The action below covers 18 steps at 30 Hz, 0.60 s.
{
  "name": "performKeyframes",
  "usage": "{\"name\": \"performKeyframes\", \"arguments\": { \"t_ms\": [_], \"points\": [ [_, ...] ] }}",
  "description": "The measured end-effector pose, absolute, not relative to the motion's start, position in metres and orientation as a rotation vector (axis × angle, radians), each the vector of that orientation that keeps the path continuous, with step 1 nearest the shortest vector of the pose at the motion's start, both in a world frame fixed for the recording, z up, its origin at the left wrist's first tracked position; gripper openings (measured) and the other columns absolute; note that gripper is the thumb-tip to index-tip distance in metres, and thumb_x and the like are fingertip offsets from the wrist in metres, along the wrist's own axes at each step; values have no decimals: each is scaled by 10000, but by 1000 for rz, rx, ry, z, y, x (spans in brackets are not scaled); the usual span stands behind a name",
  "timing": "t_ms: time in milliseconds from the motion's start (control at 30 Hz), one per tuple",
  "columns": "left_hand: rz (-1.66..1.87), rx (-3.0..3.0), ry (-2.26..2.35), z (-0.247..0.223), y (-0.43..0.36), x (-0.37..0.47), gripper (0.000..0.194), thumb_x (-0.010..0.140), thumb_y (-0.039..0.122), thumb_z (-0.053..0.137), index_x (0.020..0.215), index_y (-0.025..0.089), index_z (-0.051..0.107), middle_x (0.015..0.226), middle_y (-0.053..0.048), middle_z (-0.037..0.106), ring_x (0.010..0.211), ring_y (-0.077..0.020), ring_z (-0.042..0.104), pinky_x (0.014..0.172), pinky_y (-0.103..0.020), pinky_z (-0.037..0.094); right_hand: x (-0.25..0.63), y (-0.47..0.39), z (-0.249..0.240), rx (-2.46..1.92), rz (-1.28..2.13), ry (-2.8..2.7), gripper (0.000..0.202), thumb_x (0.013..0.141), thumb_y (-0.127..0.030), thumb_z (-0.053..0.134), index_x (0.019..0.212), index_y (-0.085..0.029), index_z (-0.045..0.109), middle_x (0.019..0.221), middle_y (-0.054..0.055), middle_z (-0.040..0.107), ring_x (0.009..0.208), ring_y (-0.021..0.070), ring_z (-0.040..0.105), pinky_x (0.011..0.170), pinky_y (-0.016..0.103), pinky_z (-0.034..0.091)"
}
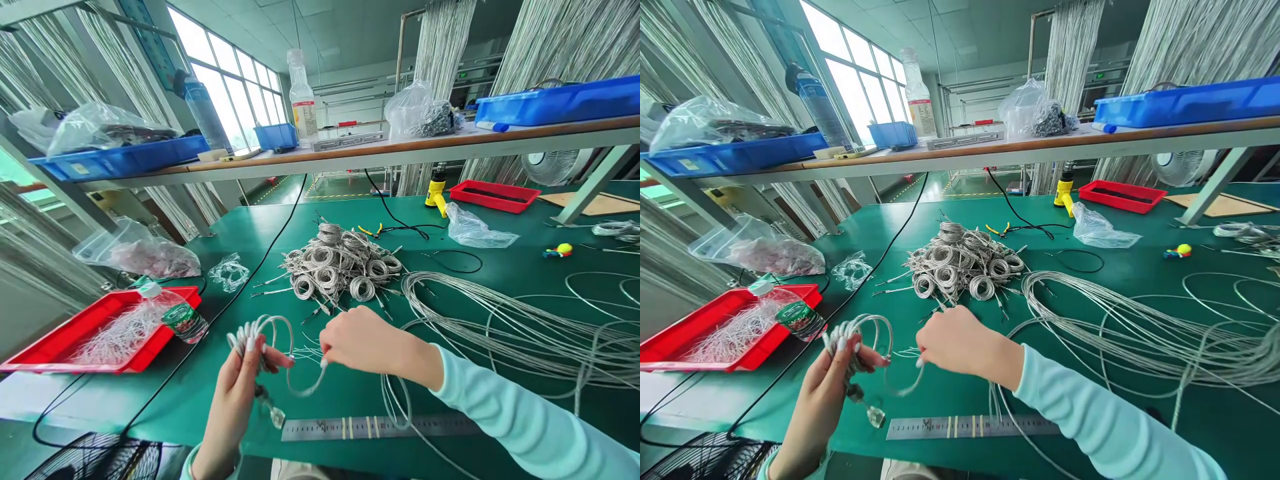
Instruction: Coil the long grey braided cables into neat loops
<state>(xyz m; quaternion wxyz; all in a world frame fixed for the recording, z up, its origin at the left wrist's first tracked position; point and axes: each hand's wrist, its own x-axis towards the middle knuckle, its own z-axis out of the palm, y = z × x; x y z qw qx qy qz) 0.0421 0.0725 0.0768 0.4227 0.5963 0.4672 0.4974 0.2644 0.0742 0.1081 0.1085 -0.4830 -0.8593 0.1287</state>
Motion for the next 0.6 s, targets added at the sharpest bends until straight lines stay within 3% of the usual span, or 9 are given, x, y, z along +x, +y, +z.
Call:
{"name": "performKeyframes", "arguments": {
  "t_ms": [100, 200, 333, 433, 467, 533, 600],
  "points": [
    [1470, 1156, 1044, 79, 77, 37, 370, 721, 534, 722, 814, 197, 598, 603, 2, 620, 567, -153, 575, 555, -221, 497, 278, 75, 94, -1667, 476, -2234, 136, 890, -275, 622, 957, -169, 674, 738, 48, 673, 646, 178, 646, 522, 245, 378],
    [1557, 901, 912, 84, 80, 34, 277, 778, 406, 707, 773, 186, 539, 516, 57, 474, 452, -91, 444, 471, -177, 455, 296, 80, 79, -1592, 1067, -1788, 280, 932, -330, 530, 1176, -195, 551, 755, 6, 631, 505, 110, 576, 468, 217, 421],
    [1562, 651, 743, 91, 80, 31, 243, 969, 262, 427, 749, 172, 477, 496, 69, 375, 410, -68, 368, 452, -153, 440, 316, 78, 74, -1180, 1630, -1080, 468, 920, -539, 475, 1230, -188, 470, 892, 51, 629, 565, 104, 578, 507, 220, 471],
    [1588, 476, 597, 95, 81, 24, 374, 1022, 257, 191, 762, 179, 448, 512, 62, 427, 424, -64, 421, 462, -145, 457, 319, 54, 69, -807, 1809, -994, 703, 872, -707, 400, 1348, -192, 358, 990, 110, 662, 789, 174, 658, 722, 310, 516],
    [1596, 440, 569, 97, 82, 21, 414, 1023, 262, 128, 762, 184, 441, 517, 59, 451, 436, -65, 442, 479, -147, 475, 316, 42, 63, -738, 1858, -1060, 763, 837, -705, 481, 1377, -191, 316, 1000, 118, 671, 866, 196, 662, 791, 336, 502],
    [1602, 404, 541, 102, 86, 15, 479, 1013, 267, 26, 746, 194, 417, 512, 56, 477, 443, -68, 458, 502, -156, 503, 305, 17, 45, -731, 1961, -1220, 859, 716, -546, 743, 1369, -184, 316, 1001, 108, 686, 980, 206, 641, 875, 326, 457],
    [1620, 414, 560, 107, 90, 11, 508, 1002, 244, -30, 716, 193, 387, 485, 60, 465, 415, -63, 429, 507, -158, 510, 293, -5, 25, -863, 2033, -1271, 837, 551, -293, 873, 1248, -190, 421, 837, 21, 681, 834, 175, 649, 772, 271, 464]
  ]
}}
